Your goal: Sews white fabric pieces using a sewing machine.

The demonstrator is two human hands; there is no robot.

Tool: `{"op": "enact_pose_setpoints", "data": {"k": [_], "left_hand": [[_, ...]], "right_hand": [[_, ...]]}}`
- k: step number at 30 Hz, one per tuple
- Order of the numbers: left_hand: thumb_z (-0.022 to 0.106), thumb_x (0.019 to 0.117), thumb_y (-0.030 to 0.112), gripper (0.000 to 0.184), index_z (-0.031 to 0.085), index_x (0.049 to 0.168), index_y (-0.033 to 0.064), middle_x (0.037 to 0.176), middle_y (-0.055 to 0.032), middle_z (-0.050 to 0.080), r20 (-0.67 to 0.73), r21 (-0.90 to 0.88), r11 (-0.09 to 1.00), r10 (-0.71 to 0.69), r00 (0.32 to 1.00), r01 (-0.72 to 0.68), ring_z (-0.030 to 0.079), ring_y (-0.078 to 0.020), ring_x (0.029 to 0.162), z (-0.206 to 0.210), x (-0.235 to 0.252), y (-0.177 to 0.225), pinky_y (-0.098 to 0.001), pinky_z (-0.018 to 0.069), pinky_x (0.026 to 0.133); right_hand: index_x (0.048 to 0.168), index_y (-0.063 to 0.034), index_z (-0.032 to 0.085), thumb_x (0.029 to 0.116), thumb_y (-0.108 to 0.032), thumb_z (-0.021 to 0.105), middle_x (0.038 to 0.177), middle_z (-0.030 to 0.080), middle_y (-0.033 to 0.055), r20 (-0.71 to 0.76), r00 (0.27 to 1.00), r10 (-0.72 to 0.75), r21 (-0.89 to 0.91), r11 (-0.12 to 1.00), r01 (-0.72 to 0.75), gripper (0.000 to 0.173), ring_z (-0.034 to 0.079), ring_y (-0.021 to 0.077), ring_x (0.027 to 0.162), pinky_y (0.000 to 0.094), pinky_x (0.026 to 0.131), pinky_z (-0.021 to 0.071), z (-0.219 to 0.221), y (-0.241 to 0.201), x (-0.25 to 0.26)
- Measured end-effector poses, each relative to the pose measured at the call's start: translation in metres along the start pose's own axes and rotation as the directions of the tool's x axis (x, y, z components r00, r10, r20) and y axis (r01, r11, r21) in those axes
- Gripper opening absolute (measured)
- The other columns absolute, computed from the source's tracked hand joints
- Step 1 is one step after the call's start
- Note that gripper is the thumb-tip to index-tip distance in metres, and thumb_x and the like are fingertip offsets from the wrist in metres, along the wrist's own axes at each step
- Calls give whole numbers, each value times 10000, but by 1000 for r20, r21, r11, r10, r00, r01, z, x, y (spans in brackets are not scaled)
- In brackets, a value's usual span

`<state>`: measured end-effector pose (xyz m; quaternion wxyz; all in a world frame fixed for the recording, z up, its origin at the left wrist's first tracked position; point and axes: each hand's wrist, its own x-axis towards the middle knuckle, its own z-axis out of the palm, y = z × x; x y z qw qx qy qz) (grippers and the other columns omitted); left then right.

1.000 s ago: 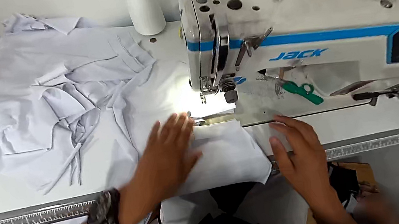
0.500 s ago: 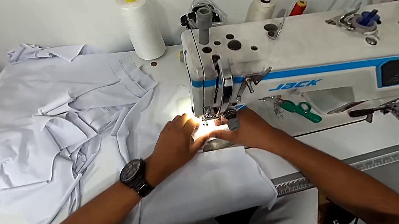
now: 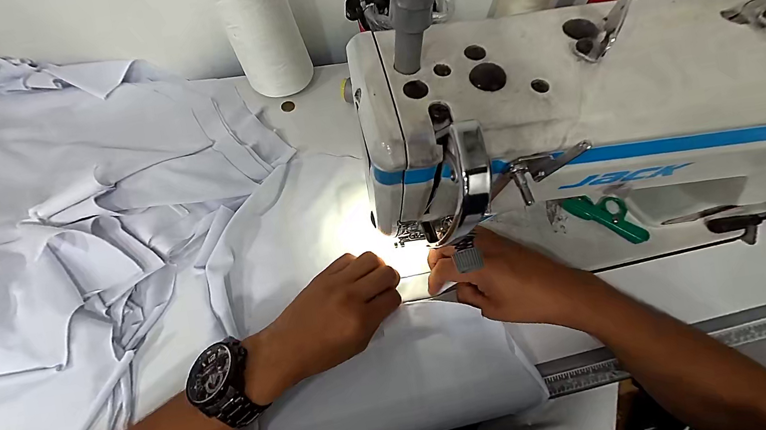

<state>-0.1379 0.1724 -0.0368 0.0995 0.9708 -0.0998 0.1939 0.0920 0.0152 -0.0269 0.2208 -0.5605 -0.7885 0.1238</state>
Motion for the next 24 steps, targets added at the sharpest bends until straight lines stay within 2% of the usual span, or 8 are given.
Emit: {"op": "enact_pose_setpoints", "data": {"k": [4, 6, 8, 11, 16, 19, 22, 24], "left_hand": [[506, 936, 282, 286, 721, 842, 118, 976, -17, 690, 46, -3, 1000, 13, 999, -13, 628, -190, 971, -3, -1, 2, -353, 495, 788], [529, 964, 420, 365, 725, 863, 128, 974, -17, 684, 61, 24, 1000, -20, 998, 19, 630, -188, 956, -3, 0, 6, -349, 496, 769], [524, 971, 465, 395, 721, 905, 129, 999, -24, 679, 79, 54, 998, -30, 996, 26, 631, -196, 965, -1, 0, 8, -350, 504, 772], [521, 962, 577, 485, 714, 900, 136, 979, -33, 670, 91, 96, 995, -4, 996, -5, 625, -205, 928, -2, 0, 10, -355, 484, 738], [468, 1031, 383, 405, 705, 850, 108, 903, -52, 658, 89, 169, 982, 72, 993, -86, 609, -215, 831, -4, 2, 16, -352, 443, 657], [473, 1030, 251, 345, 700, 828, 88, 883, -47, 661, 45, 129, 991, 17, 999, -23, 608, -200, 809, -2, 1, 17, -332, 444, 640], [487, 1024, 316, 365, 704, 807, 118, 932, -10, 666, 16, -15, 992, -123, 992, 123, 620, -161, 866, 0, 0, 14, -304, 495, 688], [527, 998, 495, 435, 736, 873, 135, 967, 8, 685, 20, -61, 984, -168, 986, 169, 633, -147, 911, -1, -1, 11, -310, 517, 740]], "right_hand": [[1028, -200, 787, 956, -263, 488, 1029, 682, -26, 45, 998, -43, 8, 999, 43, 314, 616, 136, 1014, 377, 868, 479, -11, -2, -5], [1102, -202, 757, 972, -438, 565, 1053, 690, -19, 15, 998, -67, -44, 997, 68, 330, 625, 143, 1014, 377, 849, 490, -5, -5, -5], [1113, -212, 740, 933, -470, 645, 1091, 672, -6, -3, 992, -128, -115, 985, 127, 329, 616, 163, 1018, 369, 840, 494, 5, -7, -8], [1090, -225, 751, 973, -484, 596, 1148, 677, 28, -16, 979, -204, -273, 943, 192, 324, 619, 203, 1036, 373, 844, 494, 12, -12, -13], [1031, -180, 749, 992, -399, 556, 1079, 683, 37, -36, 975, -220, -361, 913, 192, 294, 621, 217, 958, 354, 775, 498, 18, -15, -10], [999, -189, 738, 959, -550, 577, 1046, 676, 23, -64, 983, -170, -334, 932, 139, 397, 614, 205, 929, 358, 752, 490, 22, -17, -9], [965, -184, 723, 950, -504, 616, 999, 660, 13, -112, 990, -89, -264, 963, 57, 338, 614, 188, 903, 344, 735, 504, 27, -18, -7], [945, -170, 731, 964, -382, 626, 953, 662, 8, -157, 986, -53, -197, 980, 22, 238, 628, 170, 873, 325, 728, 528, 27, -17, -6]]}}
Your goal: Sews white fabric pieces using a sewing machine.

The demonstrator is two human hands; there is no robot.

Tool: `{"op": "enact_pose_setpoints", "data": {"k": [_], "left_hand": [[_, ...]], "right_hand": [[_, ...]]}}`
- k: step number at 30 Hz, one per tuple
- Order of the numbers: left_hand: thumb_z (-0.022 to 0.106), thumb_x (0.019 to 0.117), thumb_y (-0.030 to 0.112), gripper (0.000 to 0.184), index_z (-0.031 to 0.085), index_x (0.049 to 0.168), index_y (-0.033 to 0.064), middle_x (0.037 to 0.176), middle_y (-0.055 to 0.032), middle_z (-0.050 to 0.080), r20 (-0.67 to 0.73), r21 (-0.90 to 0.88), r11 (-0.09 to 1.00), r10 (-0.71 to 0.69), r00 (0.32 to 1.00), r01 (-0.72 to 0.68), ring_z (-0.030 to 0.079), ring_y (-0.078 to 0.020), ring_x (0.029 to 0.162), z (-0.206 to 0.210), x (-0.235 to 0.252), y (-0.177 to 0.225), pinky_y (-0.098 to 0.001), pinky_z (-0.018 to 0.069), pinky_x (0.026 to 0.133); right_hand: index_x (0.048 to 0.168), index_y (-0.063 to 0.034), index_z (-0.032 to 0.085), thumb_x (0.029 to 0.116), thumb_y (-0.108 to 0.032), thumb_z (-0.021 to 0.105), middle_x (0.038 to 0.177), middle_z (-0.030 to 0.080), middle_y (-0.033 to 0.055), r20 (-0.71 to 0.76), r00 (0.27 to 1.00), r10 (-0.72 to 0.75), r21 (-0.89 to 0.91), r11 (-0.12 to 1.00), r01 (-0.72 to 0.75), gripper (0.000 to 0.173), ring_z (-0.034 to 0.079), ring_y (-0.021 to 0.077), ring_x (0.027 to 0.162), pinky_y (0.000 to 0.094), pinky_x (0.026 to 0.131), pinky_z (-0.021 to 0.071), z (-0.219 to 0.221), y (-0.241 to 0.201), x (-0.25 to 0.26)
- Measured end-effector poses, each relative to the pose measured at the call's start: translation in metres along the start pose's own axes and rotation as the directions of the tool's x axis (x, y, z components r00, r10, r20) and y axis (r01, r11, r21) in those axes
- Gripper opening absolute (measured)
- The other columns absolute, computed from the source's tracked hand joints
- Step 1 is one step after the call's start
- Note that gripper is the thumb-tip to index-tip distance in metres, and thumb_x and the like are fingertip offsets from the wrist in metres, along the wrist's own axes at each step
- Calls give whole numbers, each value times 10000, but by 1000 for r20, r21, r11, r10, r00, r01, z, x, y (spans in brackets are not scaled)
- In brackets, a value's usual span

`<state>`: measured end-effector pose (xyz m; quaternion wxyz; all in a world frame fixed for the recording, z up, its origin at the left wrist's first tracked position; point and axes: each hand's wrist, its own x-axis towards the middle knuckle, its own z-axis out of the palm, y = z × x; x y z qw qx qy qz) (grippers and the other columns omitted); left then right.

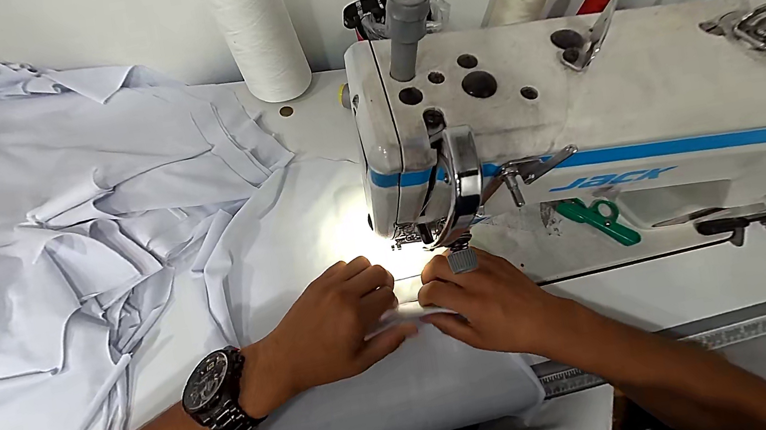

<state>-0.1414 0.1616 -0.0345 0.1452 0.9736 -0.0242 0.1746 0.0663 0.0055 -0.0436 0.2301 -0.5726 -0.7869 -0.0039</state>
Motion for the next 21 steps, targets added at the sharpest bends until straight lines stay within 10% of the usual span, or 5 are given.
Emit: {"op": "enact_pose_setpoints", "data": {"k": [6, 13, 16, 21], "left_hand": [[519, 1010, 360, 338, 719, 861, 133, 997, -6, 666, -30, -3, 992, -127, 991, 127, 622, -169, 983, 4, 0, 4, -320, 525, 824], [561, 992, 373, 410, 598, 670, 122, 824, -31, 563, -64, 94, 912, -395, 917, 399, 575, -213, 835, 13, 2, 2, -363, 485, 693], [613, 946, 385, 380, 573, 659, 138, 788, -17, 546, -85, 98, 900, -417, 905, 424, 564, -205, 792, 14, 4, 4, -361, 465, 653], [661, 922, 404, 309, 630, 838, 109, 819, -25, 581, -97, 30, 905, -419, 903, 424, 589, -196, 795, 10, 2, -1, -358, 497, 683]], "right_hand": [[1104, -140, 749, 1047, -308, 537, 917, 683, 5, -5, 989, 149, 118, 982, -148, 276, 662, 132, 842, 297, 746, 562, -3, 8, 0], [972, -107, 734, 957, -271, 611, 813, 685, 27, -87, 960, 264, -152, 949, -275, 205, 683, 188, 748, 357, 617, 551, -3, 5, 5], [993, -91, 752, 966, -236, 612, 948, 691, 79, -85, 984, 156, -256, 951, -173, 203, 667, 260, 890, 392, 717, 545, -13, 1, 7], [1035, -88, 728, 992, -111, 584, 946, 679, 72, -10, 996, -88, 59, 994, 88, 152, 681, 199, 847, 326, 688, 582, 1, 10, 21]]}}
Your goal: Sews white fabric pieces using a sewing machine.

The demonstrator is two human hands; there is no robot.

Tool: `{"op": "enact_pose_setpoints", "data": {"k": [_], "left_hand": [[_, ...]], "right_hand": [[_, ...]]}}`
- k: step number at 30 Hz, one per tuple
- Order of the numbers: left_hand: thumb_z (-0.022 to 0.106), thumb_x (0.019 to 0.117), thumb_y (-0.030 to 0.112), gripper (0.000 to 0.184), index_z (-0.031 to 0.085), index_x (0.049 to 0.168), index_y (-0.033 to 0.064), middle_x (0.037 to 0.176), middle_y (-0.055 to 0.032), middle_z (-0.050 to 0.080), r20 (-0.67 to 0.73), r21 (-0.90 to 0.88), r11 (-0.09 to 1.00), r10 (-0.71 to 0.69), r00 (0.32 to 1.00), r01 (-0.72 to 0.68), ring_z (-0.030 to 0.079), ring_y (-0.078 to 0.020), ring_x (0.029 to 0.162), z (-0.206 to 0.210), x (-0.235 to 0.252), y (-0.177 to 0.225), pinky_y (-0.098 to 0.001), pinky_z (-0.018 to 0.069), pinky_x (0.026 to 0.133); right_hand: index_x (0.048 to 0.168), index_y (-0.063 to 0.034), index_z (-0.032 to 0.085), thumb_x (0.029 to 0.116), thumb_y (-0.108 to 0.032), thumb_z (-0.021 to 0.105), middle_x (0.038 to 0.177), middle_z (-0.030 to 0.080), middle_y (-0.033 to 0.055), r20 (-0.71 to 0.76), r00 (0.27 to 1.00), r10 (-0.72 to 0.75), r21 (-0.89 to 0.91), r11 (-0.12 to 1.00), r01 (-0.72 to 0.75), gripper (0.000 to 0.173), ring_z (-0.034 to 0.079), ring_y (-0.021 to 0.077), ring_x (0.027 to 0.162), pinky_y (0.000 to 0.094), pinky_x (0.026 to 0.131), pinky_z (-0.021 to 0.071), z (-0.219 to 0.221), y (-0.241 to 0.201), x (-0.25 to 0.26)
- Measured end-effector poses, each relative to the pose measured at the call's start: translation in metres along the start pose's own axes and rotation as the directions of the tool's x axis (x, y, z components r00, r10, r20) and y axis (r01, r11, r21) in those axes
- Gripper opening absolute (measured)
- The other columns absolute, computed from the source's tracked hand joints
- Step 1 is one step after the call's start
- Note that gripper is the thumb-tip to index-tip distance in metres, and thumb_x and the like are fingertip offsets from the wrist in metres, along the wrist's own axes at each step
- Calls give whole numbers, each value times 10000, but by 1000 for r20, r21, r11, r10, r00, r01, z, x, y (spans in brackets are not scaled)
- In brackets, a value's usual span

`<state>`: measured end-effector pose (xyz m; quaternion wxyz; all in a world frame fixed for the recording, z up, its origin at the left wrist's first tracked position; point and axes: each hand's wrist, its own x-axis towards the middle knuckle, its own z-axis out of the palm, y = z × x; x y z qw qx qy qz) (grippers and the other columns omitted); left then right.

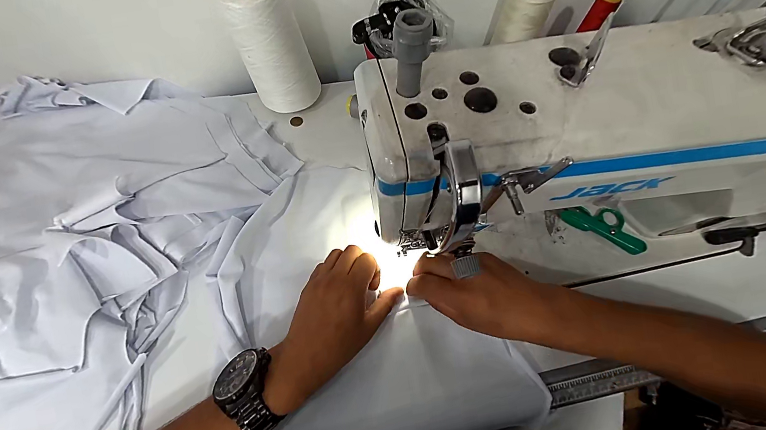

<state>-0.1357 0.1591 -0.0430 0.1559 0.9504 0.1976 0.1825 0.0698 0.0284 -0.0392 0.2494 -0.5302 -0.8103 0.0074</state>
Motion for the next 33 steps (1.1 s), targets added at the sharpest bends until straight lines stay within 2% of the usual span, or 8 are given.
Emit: {"op": "enact_pose_setpoints", "data": {"k": [4, 6, 8, 17, 22, 26, 30, 33], "left_hand": [[658, 947, 312, 180, 697, 926, 138, 971, 34, 668, 134, -233, 948, 253, 958, -218, 641, -85, 962, -26, -3, -27, -263, 556, 835], [592, 1013, 272, 198, 748, 1022, 150, 1101, 8, 674, 125, -209, 891, 432, 893, -402, 624, -124, 1095, -24, -11, -38, -286, 535, 938], [558, 1042, 255, 219, 757, 1036, 163, 1091, 9, 685, 60, -137, 868, 488, 871, -477, 624, -138, 1095, -17, -17, -40, -298, 518, 925], [530, 1041, 189, 181, 671, 990, 87, 1015, -46, 647, -228, -155, 873, 425, 876, -463, 610, -172, 1041, -14, -14, -10, -325, 506, 924], [472, 1035, 259, 257, 663, 985, 96, 1136, -60, 650, -57, -131, 952, 270, 961, -276, 597, -198, 1168, -13, -16, -19, -383, 492, 1017], [466, 1006, 572, 625, 614, 1334, 61, 1435, -99, 579, 78, 57, 986, 153, 985, -158, 471, -269, 1419, -9, -4, -31, -518, 326, 1196], [459, 980, 601, 671, 622, 1343, 61, 1501, -104, 535, 174, 127, 963, 213, 962, -236, 417, -280, 1468, -11, 20, -38, -550, 303, 1199], [551, 939, 475, 506, 690, 1194, 61, 1324, -110, 649, 75, 99, 959, 259, 963, -266, 559, -284, 1326, -18, 17, -33, -532, 413, 1129]], "right_hand": [[1033, -96, 748, 999, -144, 582, 951, 692, 61, -7, 998, -60, 120, 991, 61, 176, 675, 178, 882, 314, 755, 574, 7, 18, -1], [1031, -99, 758, 993, -135, 579, 957, 696, 56, -27, 997, -73, 131, 989, 76, 187, 676, 168, 880, 301, 752, 576, 9, 19, -3], [1038, -103, 757, 997, -128, 568, 969, 692, 56, -37, 996, -85, 144, 985, 90, 195, 669, 170, 893, 296, 761, 569, 10, 20, -5], [1211, -259, 745, 1022, -166, 559, 988, 650, 43, 77, 984, -158, 44, 987, 155, 281, 637, 199, 821, 347, 611, 520, 7, 17, -2], [1228, -302, 727, 1011, -170, 544, 969, 602, 53, 166, 974, -157, -34, 986, 165, 314, 611, 214, 824, 351, 587, 493, 6, 11, 3], [1223, -281, 744, 999, -167, 558, 942, 647, 57, 96, 995, -40, -106, 993, 50, 312, 652, 221, 807, 357, 546, 507, 0, 15, -4], [1170, -248, 766, 995, -184, 577, 956, 693, 59, 41, 999, 36, -179, 984, -28, 265, 689, 226, 901, 364, 670, 564, -2, 22, -10], [1116, -210, 766, 994, -198, 582, 980, 708, 49, -4, 1000, 17, -182, 983, -17, 221, 693, 217, 967, 386, 821, 583, -1, 23, -11]]}}
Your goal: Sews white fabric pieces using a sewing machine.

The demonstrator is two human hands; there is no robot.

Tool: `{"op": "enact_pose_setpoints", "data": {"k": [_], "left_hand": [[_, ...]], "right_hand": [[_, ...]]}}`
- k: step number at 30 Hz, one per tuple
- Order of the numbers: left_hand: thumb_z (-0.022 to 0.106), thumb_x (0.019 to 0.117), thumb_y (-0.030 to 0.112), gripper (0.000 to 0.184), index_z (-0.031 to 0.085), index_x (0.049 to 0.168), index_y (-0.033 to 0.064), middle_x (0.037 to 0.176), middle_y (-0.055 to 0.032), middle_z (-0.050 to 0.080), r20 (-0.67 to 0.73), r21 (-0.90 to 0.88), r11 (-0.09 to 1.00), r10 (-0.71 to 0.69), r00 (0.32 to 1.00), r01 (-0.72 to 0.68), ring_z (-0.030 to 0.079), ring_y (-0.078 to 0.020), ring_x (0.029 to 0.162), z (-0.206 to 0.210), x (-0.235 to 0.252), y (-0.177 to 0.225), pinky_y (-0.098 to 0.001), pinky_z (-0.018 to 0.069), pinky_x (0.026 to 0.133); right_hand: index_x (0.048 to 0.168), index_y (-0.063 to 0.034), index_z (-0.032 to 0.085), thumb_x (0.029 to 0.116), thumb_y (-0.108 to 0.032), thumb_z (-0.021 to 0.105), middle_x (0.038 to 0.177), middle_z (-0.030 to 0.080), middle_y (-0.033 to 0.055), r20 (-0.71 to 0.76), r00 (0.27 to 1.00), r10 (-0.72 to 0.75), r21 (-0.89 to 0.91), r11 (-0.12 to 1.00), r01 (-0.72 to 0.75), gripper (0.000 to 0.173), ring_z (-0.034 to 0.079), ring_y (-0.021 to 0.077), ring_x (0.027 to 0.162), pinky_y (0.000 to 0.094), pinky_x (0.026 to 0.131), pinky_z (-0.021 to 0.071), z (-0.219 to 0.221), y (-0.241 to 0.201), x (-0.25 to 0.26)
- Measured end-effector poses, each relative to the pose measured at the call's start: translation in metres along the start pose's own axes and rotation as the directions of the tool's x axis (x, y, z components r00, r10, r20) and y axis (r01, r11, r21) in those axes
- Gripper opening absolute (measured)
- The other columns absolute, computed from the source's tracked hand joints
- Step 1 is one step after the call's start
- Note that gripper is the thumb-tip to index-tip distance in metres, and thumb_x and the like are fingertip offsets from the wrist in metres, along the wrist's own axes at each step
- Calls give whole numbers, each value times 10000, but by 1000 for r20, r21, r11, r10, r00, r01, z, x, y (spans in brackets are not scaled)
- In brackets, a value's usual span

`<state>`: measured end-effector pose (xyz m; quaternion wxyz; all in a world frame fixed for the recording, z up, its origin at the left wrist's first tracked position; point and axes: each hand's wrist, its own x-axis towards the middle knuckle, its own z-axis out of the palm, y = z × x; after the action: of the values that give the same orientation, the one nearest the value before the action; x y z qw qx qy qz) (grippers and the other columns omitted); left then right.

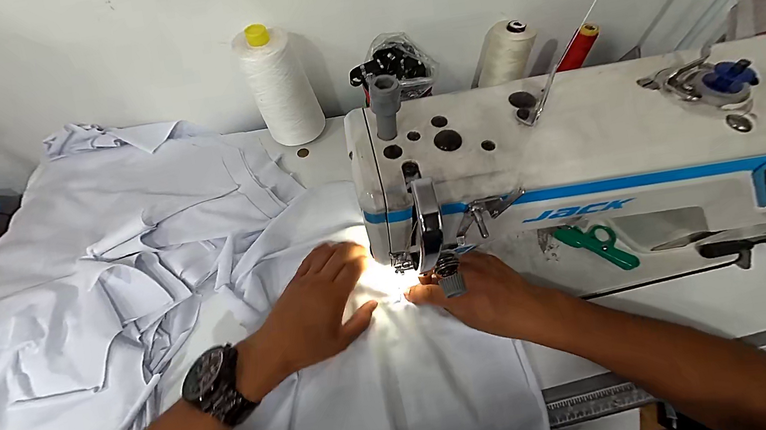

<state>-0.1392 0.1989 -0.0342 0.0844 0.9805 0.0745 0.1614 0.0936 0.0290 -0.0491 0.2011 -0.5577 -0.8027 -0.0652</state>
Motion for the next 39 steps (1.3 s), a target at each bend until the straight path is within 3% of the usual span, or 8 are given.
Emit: {"op": "enact_pose_setpoints", "data": {"k": [3, 7, 14, 19, 22, 27, 34, 39], "left_hand": [[564, 963, 487, 399, 707, 1047, 124, 1081, -52, 699, -124, -44, 989, 135, 983, -142, 647, -218, 1098, 10, -16, 17, -424, 514, 981], [499, 1048, 381, 303, 699, 1016, 156, 1029, 3, 675, -60, -70, 970, 229, 972, -233, 629, -160, 1027, 18, -23, 24, -359, 500, 928], [506, 1074, 267, 224, 656, 974, 134, 989, -9, 659, -229, -114, 943, 280, 932, -311, 613, -158, 1021, 12, -23, 27, -326, 472, 940], [492, 1071, 350, 278, 681, 1099, 147, 1226, -25, 668, -133, -65, 968, 234, 963, -244, 592, -184, 1199, 17, -33, 30, -380, 449, 1038], [405, 1057, 527, 537, 606, 1395, 162, 1498, -36, 548, -6, -43, 986, 163, 987, -163, 486, -204, 1403, 18, -35, 30, -445, 381, 1164], [342, 1054, 583, 532, 573, 1454, 319, 1519, -74, 511, 45, -22, 989, 146, 988, -145, 441, -250, 1439, 20, -35, 34, -519, 344, 1178], [312, 1038, 642, 551, 545, 1466, 386, 1506, -116, 497, 41, 2, 991, 136, 990, -136, 410, -291, 1454, 17, -33, 33, -583, 297, 1187], [295, 1039, 648, 558, 538, 1471, 392, 1529, -129, 472, 45, -15, 989, 146, 988, -145, 372, -303, 1480, 17, -32, 33, -595, 279, 1193]], "right_hand": [[1076, -197, 764, 975, -175, 587, 893, 692, 34, -1, 1000, -11, 2, 1000, 11, 205, 692, 204, 873, 381, 762, 582, 1, 3, 1], [1246, -302, 726, 1005, -187, 583, 891, 688, 35, 64, 996, -58, 48, 997, 55, 303, 676, 204, 786, 376, 642, 563, 0, 4, 3], [1178, -300, 758, 1030, -289, 557, 942, 726, -19, 182, 981, 62, 122, 989, -85, 250, 695, 144, 868, 356, 695, 571, -2, 0, 6], [1252, -319, 724, 1029, -253, 548, 1036, 725, 3, 285, 953, 98, 70, 990, -122, 292, 689, 176, 976, 399, 801, 571, -4, -1, 8], [934, -134, 766, 938, -199, 582, 795, 692, 47, 18, 993, 116, 4, 993, -116, 196, 703, 213, 768, 396, 618, 568, -1, 0, 1], [685, -119, 664, 896, -476, 631, 564, 582, 28, -85, 971, 222, -142, 962, -232, 416, 619, 190, 516, 365, 412, 426, -9, -10, 10], [852, -107, 758, 935, -251, 645, 721, 695, 30, 4, 956, 293, 114, 950, -292, 201, 704, 170, 706, 369, 597, 557, 1, -10, 12], [851, -121, 755, 912, -223, 665, 712, 686, 15, 16, 948, 318, 145, 937, -317, 150, 695, 151, 703, 355, 600, 551, 2, -8, 11]]}}
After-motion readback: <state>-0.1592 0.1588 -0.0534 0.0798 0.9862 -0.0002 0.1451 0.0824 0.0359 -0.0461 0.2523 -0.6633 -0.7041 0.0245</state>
